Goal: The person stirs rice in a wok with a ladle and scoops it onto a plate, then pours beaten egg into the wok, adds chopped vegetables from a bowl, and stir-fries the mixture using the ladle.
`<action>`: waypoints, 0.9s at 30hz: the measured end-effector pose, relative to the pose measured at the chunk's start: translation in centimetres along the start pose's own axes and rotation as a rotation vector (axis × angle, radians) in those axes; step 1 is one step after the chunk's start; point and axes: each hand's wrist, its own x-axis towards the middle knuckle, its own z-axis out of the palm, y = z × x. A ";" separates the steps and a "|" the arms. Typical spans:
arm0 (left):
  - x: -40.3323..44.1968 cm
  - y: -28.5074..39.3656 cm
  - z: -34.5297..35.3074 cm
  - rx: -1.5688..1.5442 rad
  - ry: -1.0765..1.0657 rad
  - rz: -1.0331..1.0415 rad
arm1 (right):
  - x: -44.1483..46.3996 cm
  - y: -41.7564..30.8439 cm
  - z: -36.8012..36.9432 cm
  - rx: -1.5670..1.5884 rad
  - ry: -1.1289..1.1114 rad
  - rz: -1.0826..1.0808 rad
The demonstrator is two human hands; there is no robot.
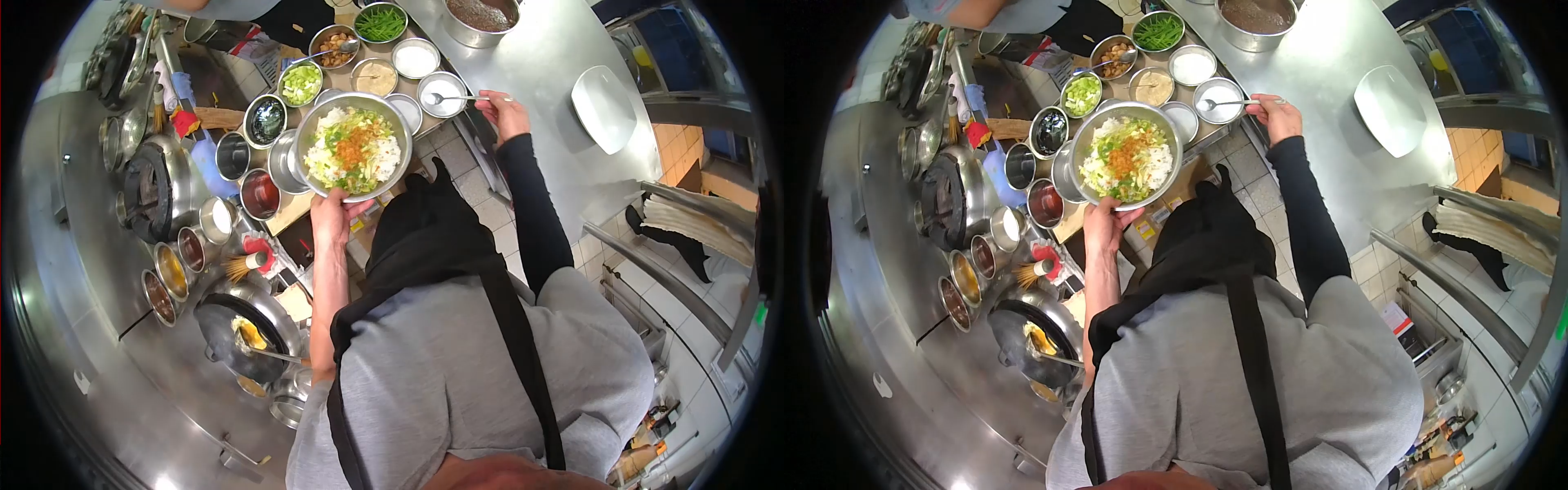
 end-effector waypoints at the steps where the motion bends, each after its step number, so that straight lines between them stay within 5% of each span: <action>1: 0.3 -0.2 0.4 0.018 0.010 0.002 | -1.2 -1.4 0.3 0.096 -0.090 -0.018; 5: 1.1 -1.1 1.7 0.025 -0.094 -0.058 | -2.0 -3.4 3.5 -0.414 0.037 -0.629; 10: -0.4 -2.2 1.8 -0.031 -0.090 -0.125 | 7.1 2.6 8.4 -0.802 -0.004 -0.920; 15: -2.9 -2.4 -1.1 -0.032 -0.044 -0.086 | 9.2 4.7 10.9 -0.970 -0.038 -0.974; 22: -3.7 -2.0 -2.6 -0.048 0.065 -0.056 | 10.0 5.4 10.5 -0.538 -0.022 -0.457; 27: -2.9 -1.2 -2.4 -0.069 0.070 -0.046 | 12.0 6.6 8.6 -0.297 0.013 -0.298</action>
